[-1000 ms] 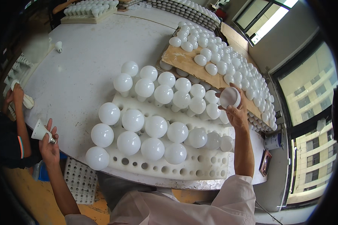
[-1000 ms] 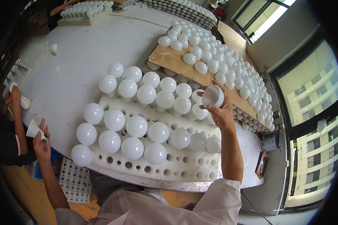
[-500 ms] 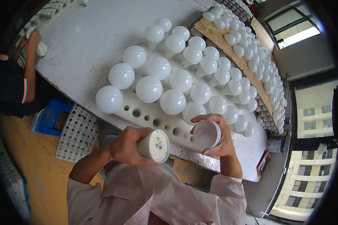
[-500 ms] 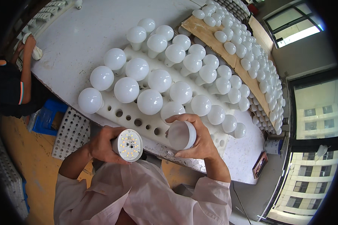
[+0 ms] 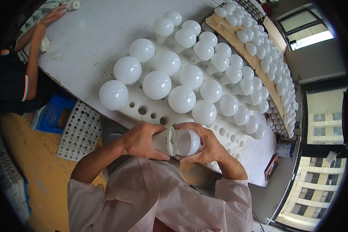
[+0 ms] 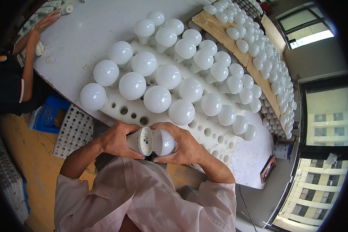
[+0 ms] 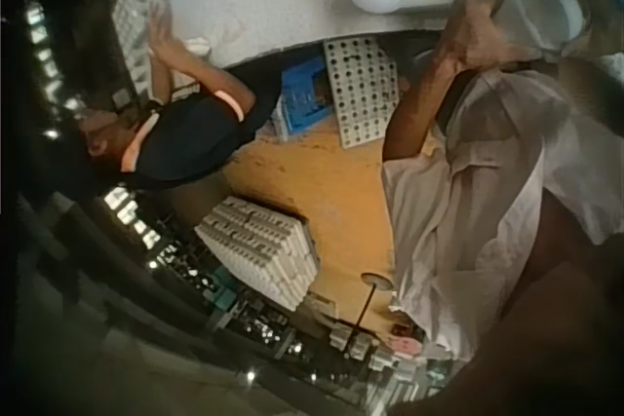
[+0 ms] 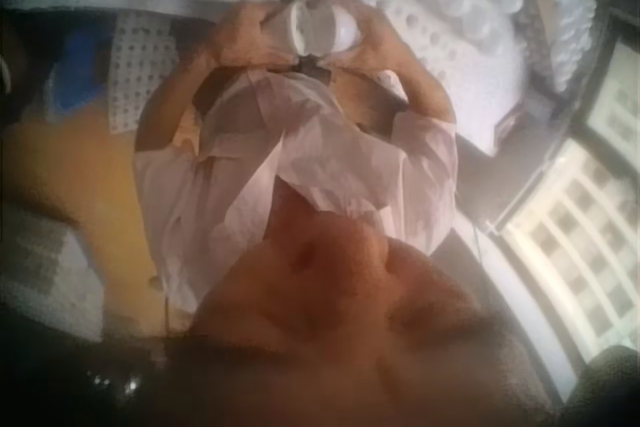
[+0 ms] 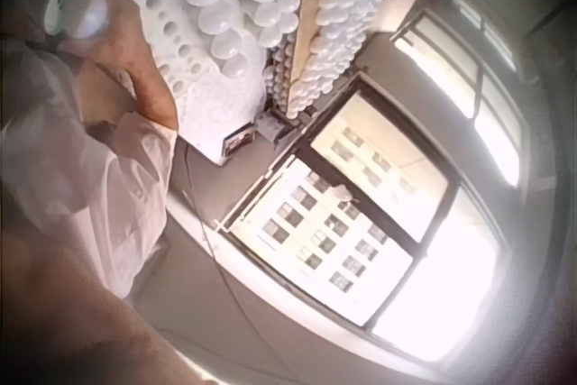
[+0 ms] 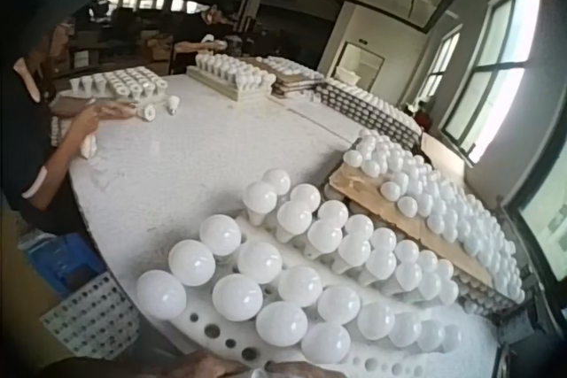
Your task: The person assembles light bulbs by attaching translucent covers onto bulb bases by hand and placing the assembled bulbs into a foam tray.
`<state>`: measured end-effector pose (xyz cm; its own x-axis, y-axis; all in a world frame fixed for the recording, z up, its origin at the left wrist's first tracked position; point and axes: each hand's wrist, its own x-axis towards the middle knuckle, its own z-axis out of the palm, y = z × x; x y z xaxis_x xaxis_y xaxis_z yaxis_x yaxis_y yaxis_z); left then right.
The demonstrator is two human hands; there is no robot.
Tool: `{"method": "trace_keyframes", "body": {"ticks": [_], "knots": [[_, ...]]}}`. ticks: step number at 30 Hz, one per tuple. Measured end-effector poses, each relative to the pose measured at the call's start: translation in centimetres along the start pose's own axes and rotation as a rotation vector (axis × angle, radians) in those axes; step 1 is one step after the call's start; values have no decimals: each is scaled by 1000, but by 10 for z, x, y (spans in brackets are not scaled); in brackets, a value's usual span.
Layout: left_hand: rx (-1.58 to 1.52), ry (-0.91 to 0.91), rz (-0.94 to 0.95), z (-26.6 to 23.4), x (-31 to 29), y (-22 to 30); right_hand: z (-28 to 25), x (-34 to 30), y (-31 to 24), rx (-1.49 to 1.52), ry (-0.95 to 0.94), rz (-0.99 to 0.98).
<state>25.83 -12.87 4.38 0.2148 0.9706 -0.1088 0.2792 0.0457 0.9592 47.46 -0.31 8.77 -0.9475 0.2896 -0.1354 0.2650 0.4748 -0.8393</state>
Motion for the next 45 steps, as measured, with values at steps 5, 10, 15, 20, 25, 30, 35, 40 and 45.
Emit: {"method": "trace_keyframes", "body": {"ticks": [5, 10, 15, 20, 25, 30, 35, 40, 45], "knots": [[13, 17, -1, 0, -1, -2, 3, 7, -3, 3, -51, 38], [23, 18, -13, 1, -2, -3, 12, 14, -8, -184, -122, 22], [-5, 6, -44, 1, -2, -7, 22, 15, 0, -226, -120, -7], [-59, -34, -57, 5, -5, -15, 34, 18, -1, -255, -65, -53], [-162, -69, 16, 7, -3, -14, 46, 31, 6, -274, 222, -613], [-200, -124, -49, 11, -3, -20, 66, 29, 13, -121, 318, -637], [-182, -149, -111, 14, -4, -21, 72, 28, 16, -97, 348, -616], [-240, -221, -200, 14, 2, -21, 71, 26, 21, -89, 356, -598], [-353, -205, -113, 22, 2, -32, 70, 10, 16, -57, 385, -402]]}}
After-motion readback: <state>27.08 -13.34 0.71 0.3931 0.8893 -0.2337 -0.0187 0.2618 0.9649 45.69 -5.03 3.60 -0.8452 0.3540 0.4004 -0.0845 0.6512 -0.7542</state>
